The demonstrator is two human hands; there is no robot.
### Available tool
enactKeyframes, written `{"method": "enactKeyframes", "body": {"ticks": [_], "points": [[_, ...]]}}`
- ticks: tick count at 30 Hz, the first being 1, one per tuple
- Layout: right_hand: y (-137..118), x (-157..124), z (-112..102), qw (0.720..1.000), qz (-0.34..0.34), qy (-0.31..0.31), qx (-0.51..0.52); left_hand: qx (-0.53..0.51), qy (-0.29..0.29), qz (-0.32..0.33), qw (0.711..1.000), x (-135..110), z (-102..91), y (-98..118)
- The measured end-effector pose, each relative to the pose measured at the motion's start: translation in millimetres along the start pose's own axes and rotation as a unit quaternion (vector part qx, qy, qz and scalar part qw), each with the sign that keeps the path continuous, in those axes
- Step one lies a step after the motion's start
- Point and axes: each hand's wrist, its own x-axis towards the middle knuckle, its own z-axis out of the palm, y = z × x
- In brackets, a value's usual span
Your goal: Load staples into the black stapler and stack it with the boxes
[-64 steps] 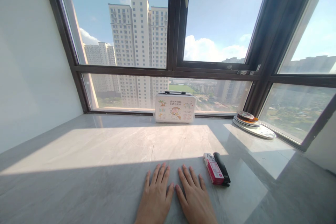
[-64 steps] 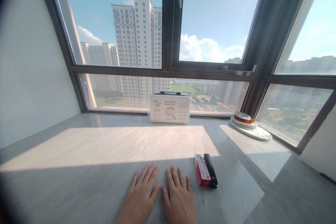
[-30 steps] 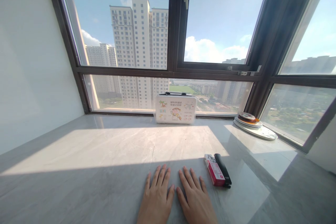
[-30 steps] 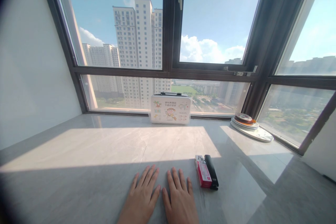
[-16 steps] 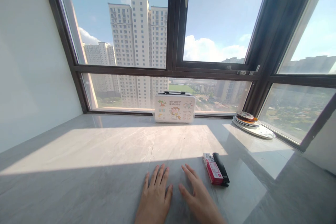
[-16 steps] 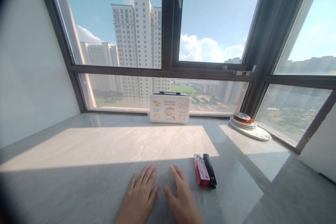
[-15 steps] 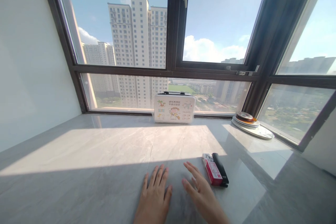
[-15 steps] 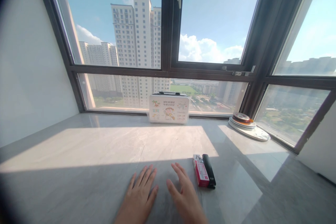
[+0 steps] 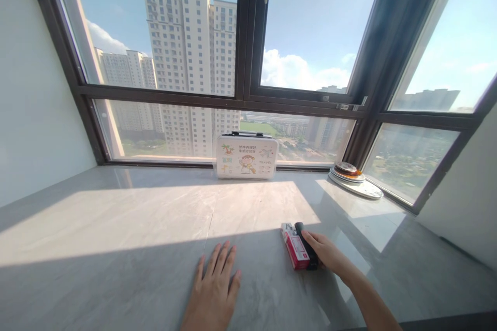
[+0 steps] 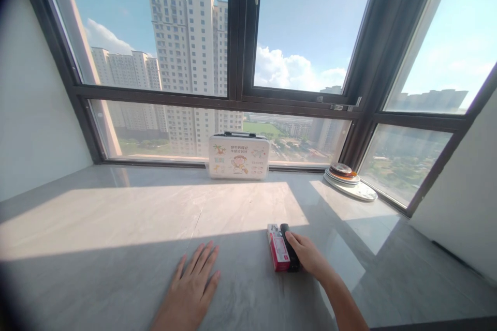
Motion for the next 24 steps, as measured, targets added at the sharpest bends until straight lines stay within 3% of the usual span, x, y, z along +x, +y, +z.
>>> {"method": "enactKeyframes", "body": {"ticks": [4, 9, 13, 15, 18, 24], "points": [[-10, -11, 40, 0.999, -0.019, -0.024, 0.029, -0.024, -0.005, -0.007, 1.000, 0, -2.0, -1], [-31, -19, 118, 0.997, -0.054, -0.011, 0.054, -0.140, 0.011, -0.059, 0.988, -2, -9.2, -2], [-45, -25, 162, 0.991, -0.108, 0.056, 0.060, -0.223, 0.045, -0.117, 0.967, 0, -13.2, 1], [-45, -29, 166, 0.990, -0.106, 0.077, 0.051, -0.215, 0.100, -0.129, 0.963, 0, -13.1, 4], [-39, -38, 154, 0.992, -0.083, 0.081, 0.045, -0.166, 0.178, -0.142, 0.960, -3, -12.5, 8], [-23, -54, 137, 0.994, -0.062, 0.087, 0.032, -0.126, 0.182, -0.161, 0.962, -13, -17.6, -11]]}}
